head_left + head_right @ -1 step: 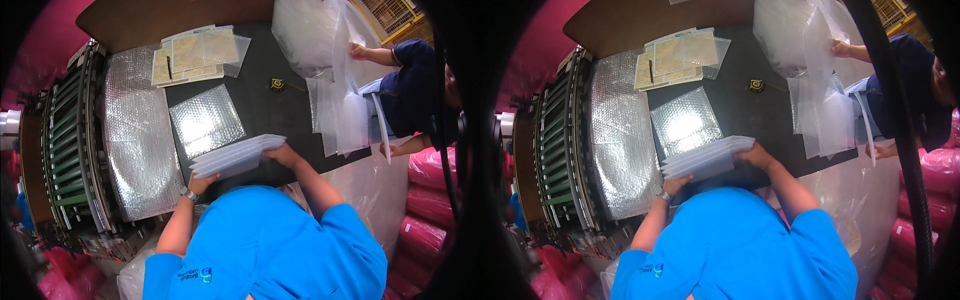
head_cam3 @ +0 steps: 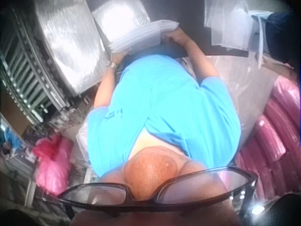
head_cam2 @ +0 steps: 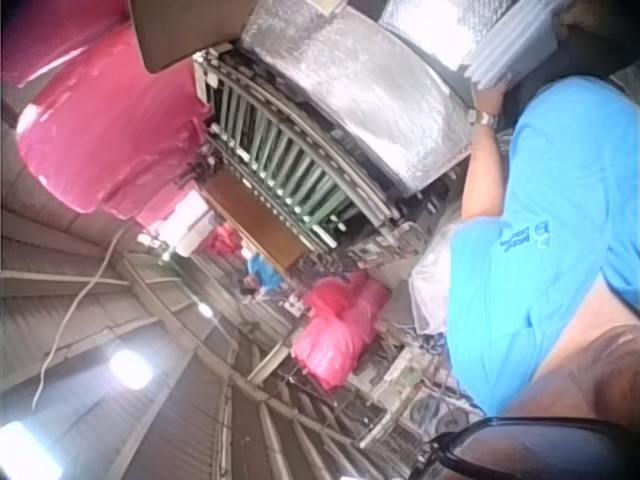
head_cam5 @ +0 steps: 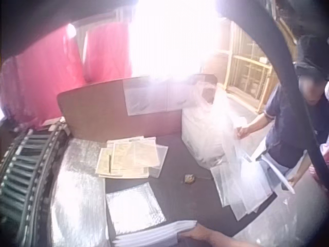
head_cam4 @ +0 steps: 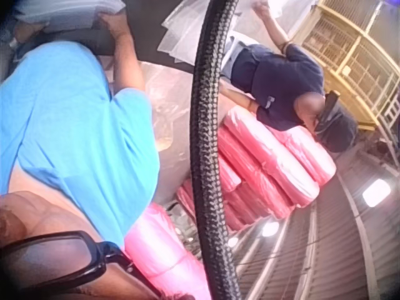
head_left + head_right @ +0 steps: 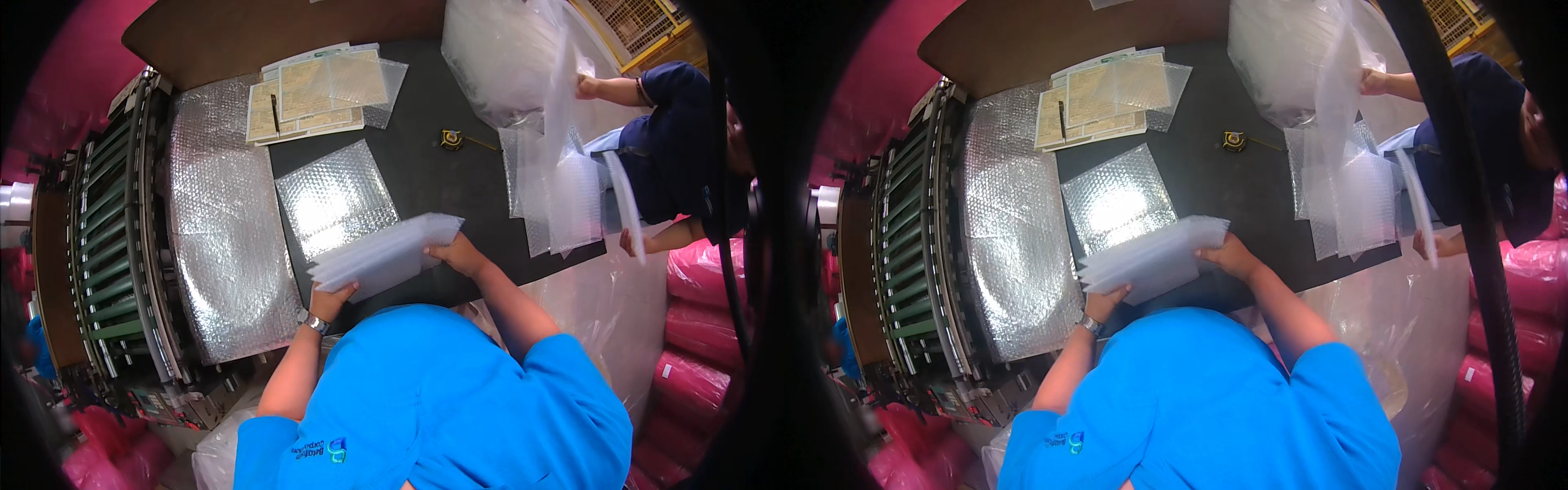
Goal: The person stacks sheets of bubble wrap on a table and places them into a large plastic bag. Another person is also seen handling bubble wrap nearby.
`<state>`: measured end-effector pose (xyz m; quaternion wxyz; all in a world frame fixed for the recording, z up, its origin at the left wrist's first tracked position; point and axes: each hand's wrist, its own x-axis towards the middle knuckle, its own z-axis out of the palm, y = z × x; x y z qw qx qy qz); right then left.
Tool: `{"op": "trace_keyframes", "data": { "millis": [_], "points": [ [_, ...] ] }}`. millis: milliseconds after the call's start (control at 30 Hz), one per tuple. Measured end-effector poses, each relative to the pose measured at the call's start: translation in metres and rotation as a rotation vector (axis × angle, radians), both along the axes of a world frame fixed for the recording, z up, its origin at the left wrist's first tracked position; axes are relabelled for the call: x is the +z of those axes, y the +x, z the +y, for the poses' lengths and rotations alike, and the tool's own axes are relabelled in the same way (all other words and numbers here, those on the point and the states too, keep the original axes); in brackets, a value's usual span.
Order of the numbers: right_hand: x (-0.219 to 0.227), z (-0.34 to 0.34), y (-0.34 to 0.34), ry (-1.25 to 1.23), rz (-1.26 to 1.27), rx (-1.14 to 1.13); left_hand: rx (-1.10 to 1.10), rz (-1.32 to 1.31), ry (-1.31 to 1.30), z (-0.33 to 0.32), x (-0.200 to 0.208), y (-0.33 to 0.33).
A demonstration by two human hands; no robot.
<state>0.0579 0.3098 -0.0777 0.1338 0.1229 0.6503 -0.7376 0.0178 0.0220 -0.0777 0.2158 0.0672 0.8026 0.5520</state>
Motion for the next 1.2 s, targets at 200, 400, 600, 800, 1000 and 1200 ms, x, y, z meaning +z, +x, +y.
{"op": "trace_keyframes", "data": {
  "millis": [200,400,600,800,1000,1200],
  "points": [
    [0.023,-0.003,-0.015,-0.143,-0.049,-0.122,0.215,0.158,0.106,0.021,0.033,0.003],
    [0.026,-0.003,-0.026,-0.315,0.025,-0.166,0.254,0.353,0.016,0.024,0.049,0.010],
    [0.028,-0.001,-0.024,-0.341,0.021,-0.142,0.304,0.220,0.094,0.026,0.059,0.014],
    [0.033,-0.001,-0.019,-0.367,0.043,-0.179,0.257,0.155,0.210,0.028,0.064,0.012],
    [0.035,0.002,-0.019,-0.365,0.088,-0.179,0.046,0.343,-0.077,0.010,0.038,0.010],
    [0.033,0.009,-0.015,-0.453,0.049,-0.155,0.263,0.486,0.154,0.030,0.069,0.012]
  ]
}}
